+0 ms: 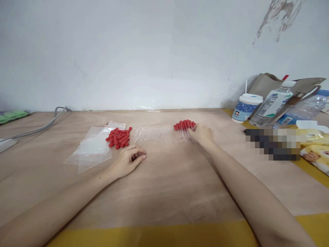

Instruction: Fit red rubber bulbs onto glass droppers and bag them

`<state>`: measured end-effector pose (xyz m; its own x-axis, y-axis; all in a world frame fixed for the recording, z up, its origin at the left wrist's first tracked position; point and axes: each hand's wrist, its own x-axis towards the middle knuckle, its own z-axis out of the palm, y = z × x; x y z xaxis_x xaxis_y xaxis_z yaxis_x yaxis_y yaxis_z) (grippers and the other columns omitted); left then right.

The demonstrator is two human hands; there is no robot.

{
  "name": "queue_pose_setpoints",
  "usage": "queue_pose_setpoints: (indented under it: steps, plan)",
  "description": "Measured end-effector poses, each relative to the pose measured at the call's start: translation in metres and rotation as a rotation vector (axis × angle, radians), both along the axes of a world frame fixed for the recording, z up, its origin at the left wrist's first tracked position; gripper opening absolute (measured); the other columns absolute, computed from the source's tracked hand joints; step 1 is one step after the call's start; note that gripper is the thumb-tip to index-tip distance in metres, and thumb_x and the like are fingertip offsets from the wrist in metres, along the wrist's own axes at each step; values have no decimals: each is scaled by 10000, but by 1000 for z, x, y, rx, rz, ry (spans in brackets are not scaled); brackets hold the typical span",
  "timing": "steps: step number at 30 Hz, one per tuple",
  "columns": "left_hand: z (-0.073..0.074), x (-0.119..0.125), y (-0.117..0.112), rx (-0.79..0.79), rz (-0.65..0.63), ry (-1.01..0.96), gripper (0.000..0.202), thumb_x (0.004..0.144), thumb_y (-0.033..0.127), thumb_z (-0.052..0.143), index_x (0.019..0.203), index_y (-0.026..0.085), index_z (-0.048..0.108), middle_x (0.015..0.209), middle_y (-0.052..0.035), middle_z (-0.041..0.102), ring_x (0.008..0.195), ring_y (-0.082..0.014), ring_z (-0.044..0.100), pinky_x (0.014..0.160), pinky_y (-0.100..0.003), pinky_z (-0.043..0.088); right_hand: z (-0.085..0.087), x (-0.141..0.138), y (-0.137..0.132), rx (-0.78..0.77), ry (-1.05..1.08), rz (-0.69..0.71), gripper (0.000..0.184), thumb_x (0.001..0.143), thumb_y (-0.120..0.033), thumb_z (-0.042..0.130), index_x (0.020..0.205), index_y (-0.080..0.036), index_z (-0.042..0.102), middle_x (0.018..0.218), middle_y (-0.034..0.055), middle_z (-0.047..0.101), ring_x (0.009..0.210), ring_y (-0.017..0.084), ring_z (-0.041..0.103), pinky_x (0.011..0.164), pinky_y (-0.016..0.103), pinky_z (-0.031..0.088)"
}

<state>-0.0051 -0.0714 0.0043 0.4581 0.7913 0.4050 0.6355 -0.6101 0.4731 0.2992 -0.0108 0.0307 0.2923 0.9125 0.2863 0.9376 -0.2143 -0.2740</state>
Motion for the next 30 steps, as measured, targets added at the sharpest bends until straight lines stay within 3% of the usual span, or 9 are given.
queue_pose_setpoints:
  steps: [4,9,15,22,26,30]
  plan:
    - [-2,0,1,3,-4,-6,130,810,216,537,869,156,636,774,-25,566,622,-104,537,601,-235,460,1,-17,-6,59,12,78,248,744,-384,488,700,-188,634,735,53,657,720,207,588,616,286,344]
    - [-2,0,1,16,-6,-9,127,808,215,541,868,157,635,761,-24,566,629,-108,538,606,-239,463,0,-53,-5,28,-68,234,274,789,-327,444,702,-177,656,704,69,644,741,207,568,712,326,318]
    - [0,0,0,2,-8,-7,124,808,215,539,864,159,634,768,-26,568,637,-111,539,605,-238,459,1,-76,17,-174,-147,131,246,781,-265,455,811,-133,661,800,136,637,792,249,574,751,372,302]
    - [-4,-1,1,25,-1,18,138,818,233,527,883,164,628,763,-25,559,631,-115,531,595,-237,448,2,-82,30,-252,-141,106,189,748,-217,498,792,-122,655,830,150,643,793,256,586,740,385,303]
    - [1,-11,7,260,138,73,156,834,238,489,832,150,618,767,-52,558,748,-175,531,688,-293,447,0,-84,16,-173,-183,138,257,814,-225,410,865,-91,624,870,166,637,835,259,574,758,378,286]
    - [17,-34,23,453,363,191,163,828,241,471,791,156,605,803,-73,558,808,-221,509,780,-359,419,-6,-79,-15,57,-285,279,285,857,-233,336,944,-62,547,884,170,622,838,274,554,751,377,280]
